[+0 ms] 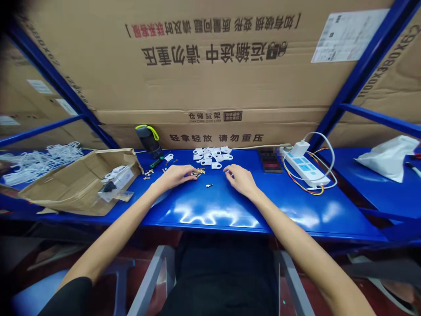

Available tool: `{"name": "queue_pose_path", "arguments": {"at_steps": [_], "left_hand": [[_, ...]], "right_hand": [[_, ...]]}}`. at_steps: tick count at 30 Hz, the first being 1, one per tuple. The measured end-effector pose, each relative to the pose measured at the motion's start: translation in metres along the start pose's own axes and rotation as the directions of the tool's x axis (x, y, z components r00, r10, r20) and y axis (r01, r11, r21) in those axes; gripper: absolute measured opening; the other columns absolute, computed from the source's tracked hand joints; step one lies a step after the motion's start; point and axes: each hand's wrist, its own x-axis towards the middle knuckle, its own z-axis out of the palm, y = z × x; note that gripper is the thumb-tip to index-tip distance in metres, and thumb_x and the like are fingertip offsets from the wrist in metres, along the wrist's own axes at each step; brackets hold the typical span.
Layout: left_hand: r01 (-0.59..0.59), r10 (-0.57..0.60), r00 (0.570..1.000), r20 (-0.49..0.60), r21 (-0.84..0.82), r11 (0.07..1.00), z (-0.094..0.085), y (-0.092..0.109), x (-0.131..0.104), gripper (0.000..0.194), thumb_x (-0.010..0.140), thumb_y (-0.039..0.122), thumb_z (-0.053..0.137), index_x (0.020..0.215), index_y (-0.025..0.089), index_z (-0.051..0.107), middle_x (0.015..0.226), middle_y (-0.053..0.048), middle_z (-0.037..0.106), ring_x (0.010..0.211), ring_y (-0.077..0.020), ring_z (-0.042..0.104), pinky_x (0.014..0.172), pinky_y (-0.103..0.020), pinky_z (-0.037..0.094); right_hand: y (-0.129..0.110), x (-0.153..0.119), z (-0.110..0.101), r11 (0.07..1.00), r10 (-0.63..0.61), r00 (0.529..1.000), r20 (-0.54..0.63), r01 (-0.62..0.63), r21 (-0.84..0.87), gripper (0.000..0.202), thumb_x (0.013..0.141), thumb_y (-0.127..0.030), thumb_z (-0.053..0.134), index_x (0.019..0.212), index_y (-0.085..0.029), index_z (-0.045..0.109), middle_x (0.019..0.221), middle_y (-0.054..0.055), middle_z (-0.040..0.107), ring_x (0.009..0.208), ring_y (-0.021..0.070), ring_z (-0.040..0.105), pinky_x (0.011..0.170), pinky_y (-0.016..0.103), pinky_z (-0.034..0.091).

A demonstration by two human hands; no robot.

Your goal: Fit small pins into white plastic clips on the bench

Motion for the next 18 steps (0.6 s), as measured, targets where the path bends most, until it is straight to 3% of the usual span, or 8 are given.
{"name": "queue_pose_path", "arguments": {"at_steps": [2,8,18], "left_hand": [[-0.040,0.042,0.998,-0.038,0.040,0.998,0.004,-0.010,0.000,0.033,0.107,0.050,0.057,0.118,0.024,0.075,0.105,-0.003,0.075,0.091,-0.0169,0.071,0.069,-0.024,0.042],[-0.059,0.078,0.978,-0.191,0.104,0.993,0.020,-0.021,-0.008,0.036,0.108,0.050,0.054,0.113,0.026,0.081,0.104,-0.005,0.073,0.091,-0.0164,0.069,0.067,-0.024,0.042],[-0.086,0.105,0.971,-0.216,0.096,0.992,0.026,-0.022,-0.006,0.034,0.109,0.045,0.053,0.110,0.028,0.083,0.106,-0.005,0.073,0.094,-0.0173,0.065,0.076,-0.026,0.048]], "right_hand": [[0.019,0.006,-0.011,0.999,0.004,0.998,-0.069,-0.008,-0.050,0.022,0.105,-0.026,0.052,0.110,-0.024,0.073,0.106,0.007,0.075,0.100,0.0243,0.069,0.086,0.035,0.052],[0.055,0.007,-0.026,0.986,-0.137,0.989,-0.055,0.130,-0.104,0.029,0.106,-0.029,0.049,0.109,-0.023,0.076,0.108,0.011,0.076,0.104,0.0281,0.067,0.095,0.042,0.051],[0.047,-0.003,-0.030,0.979,-0.205,0.975,0.087,0.204,0.019,0.024,0.102,-0.041,0.062,0.109,-0.027,0.080,0.135,0.010,0.071,0.122,0.0325,0.062,0.100,0.050,0.046]]}}
